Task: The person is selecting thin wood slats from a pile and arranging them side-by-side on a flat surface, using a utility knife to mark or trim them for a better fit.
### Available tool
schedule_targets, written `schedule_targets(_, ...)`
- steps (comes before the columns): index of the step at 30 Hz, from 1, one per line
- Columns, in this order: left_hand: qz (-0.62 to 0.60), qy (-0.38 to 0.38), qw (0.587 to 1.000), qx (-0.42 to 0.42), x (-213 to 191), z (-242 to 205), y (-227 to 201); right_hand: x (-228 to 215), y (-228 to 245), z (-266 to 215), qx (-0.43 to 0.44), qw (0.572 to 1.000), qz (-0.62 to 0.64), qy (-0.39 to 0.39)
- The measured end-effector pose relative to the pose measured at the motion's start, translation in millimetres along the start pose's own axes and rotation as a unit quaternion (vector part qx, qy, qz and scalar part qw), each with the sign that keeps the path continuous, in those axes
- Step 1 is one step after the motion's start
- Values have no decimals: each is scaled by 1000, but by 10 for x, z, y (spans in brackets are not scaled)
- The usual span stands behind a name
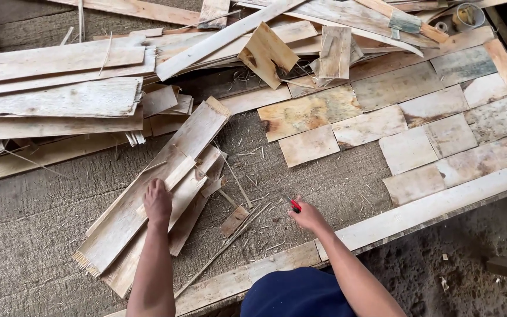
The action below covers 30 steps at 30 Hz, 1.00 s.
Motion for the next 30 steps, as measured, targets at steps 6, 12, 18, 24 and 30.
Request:
schedule_targets(6,-64,1,998,-16,102,8,106,-257,219,-370,18,999,25,-8)
schedule_targets(12,-120,-7,992,-43,-514,-145,-165,-81,18,-3,30,999,16,8)
schedule_targets(18,-100,-53,993,-21,-643,86,98,-160,96,-98,33,999,18,-2)
schedule_targets(24,-130,-38,991,-22,-351,-15,102,-110,21,7,36,999,23,-2)
schedule_targets(30,-79,-15,996,-42,-108,-215,-44,-132,58,-58,36,999,22,-7)
Point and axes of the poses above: each hand's wrist, its own z-axis towards the middle knuckle, its own x-axis out of the palm, y = z × x, the point moved 3 cm from there along z, towards the middle knuckle, and after that the axes turned 14 degrees about -z, right-handed, at the moved point
